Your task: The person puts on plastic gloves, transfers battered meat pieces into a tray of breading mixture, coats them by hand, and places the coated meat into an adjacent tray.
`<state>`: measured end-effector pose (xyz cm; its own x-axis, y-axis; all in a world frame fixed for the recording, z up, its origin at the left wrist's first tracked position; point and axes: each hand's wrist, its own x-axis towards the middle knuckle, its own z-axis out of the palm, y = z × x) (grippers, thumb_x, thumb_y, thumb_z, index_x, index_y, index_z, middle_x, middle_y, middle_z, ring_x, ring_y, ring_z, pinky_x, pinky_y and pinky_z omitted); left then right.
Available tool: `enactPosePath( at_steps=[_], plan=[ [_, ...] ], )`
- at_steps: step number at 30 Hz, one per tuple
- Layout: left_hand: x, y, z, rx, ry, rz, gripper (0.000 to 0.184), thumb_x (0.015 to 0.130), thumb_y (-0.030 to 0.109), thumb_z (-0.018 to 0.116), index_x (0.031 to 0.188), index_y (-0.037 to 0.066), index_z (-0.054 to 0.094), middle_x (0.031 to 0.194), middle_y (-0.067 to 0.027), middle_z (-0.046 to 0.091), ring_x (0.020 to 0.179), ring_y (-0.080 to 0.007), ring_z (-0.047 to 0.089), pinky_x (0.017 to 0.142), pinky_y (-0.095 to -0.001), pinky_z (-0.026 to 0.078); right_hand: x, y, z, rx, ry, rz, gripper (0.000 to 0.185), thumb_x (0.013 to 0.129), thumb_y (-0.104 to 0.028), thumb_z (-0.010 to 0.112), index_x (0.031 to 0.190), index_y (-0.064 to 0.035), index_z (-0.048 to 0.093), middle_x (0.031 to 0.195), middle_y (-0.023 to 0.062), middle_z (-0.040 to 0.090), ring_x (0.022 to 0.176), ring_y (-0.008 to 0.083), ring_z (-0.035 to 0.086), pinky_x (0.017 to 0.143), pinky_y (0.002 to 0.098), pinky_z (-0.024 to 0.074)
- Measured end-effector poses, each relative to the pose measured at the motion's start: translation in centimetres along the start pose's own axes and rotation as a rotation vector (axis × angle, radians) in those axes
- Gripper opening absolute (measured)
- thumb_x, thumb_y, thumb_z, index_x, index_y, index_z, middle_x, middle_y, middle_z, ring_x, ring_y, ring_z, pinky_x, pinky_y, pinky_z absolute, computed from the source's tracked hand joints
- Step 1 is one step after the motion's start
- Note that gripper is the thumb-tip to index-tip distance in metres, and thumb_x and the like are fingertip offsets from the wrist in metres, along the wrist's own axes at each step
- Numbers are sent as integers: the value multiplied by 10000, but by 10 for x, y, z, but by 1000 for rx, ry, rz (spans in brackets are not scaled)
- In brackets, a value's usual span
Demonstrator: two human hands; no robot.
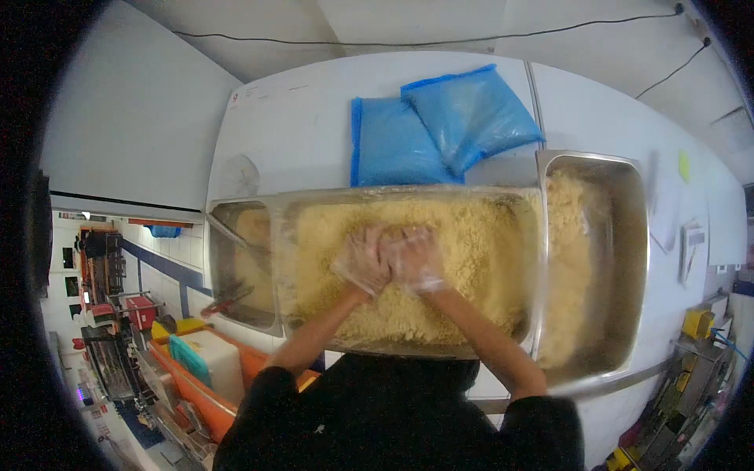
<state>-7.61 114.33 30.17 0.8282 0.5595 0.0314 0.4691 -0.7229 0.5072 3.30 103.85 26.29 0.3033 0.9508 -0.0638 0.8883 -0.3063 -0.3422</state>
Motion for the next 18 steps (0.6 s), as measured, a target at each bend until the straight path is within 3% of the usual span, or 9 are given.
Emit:
enactPosePath(
  at_steps=[2,4,6,7,10,12,14,16,18],
  plan=[
    [22,-12,4,-71,-66,-130,448,980,356,356,1292,48,449,1195,-235,525,1102,-418,496,1014,-532,344,8,-4,-32,-6,-104,-16,558,819,-291,550,1316,-46,480,1385,174,455,1315,361,366,1080,570,218],
    [21,-30,26,-139,-154,-282,445,979,368,358,1270,49,465,1185,-228,530,1096,-426,495,1027,-536,324,17,-7,-35,34,-205,71,477,905,-376,489,1308,-123,532,1282,144,571,1297,329,423,1118,570,146],
    [23,-50,51,244,188,37,400,986,318,373,1233,38,516,1142,-207,594,1122,-413,523,1068,-553,265,22,-7,-35,-43,-202,73,470,906,-374,491,1300,-121,535,1248,144,591,1267,329,453,1115,561,158],
    [23,-56,57,240,170,34,400,986,318,373,1233,38,516,1142,-207,594,1122,-413,523,1068,-553,265,25,-5,-35,-126,-192,81,464,907,-372,492,1292,-118,538,1215,144,612,1236,330,483,1112,552,171],
    [43,-40,36,-42,53,-49,463,984,412,387,1230,30,475,1178,-245,541,1075,-437,515,996,-558,342,37,-6,-34,-99,-15,82,397,900,-327,484,1211,-99,578,1174,135,630,1235,310,491,1082,547,217],
    [42,-25,19,-128,-214,-283,438,971,380,415,1222,26,477,1146,-236,558,1060,-427,520,970,-558,353,32,-6,-25,10,-143,80,375,887,-289,464,1154,-63,600,1159,185,620,1223,351,487,1074,570,235],
    [39,-22,22,-205,-70,-230,360,961,334,435,1169,53,519,1069,-222,582,1014,-393,537,947,-533,358,39,-3,-34,76,-180,84,362,874,-251,444,1097,-27,622,1144,235,610,1212,391,482,1066,593,252],
    [33,-17,18,-285,64,-188,287,951,289,456,1117,79,560,991,-208,605,969,-359,554,925,-508,363,23,-24,-46,-207,134,57,397,836,-324,530,1152,-86,572,1156,114,606,1175,277,514,1004,562,285],
    [17,-14,11,-54,290,23,243,911,280,513,1067,96,543,960,-170,576,933,-342,523,869,-480,367,21,-32,-51,-156,56,80,442,842,-341,533,1203,-86,551,1209,131,579,1196,292,497,1032,563,264]
  ],
)
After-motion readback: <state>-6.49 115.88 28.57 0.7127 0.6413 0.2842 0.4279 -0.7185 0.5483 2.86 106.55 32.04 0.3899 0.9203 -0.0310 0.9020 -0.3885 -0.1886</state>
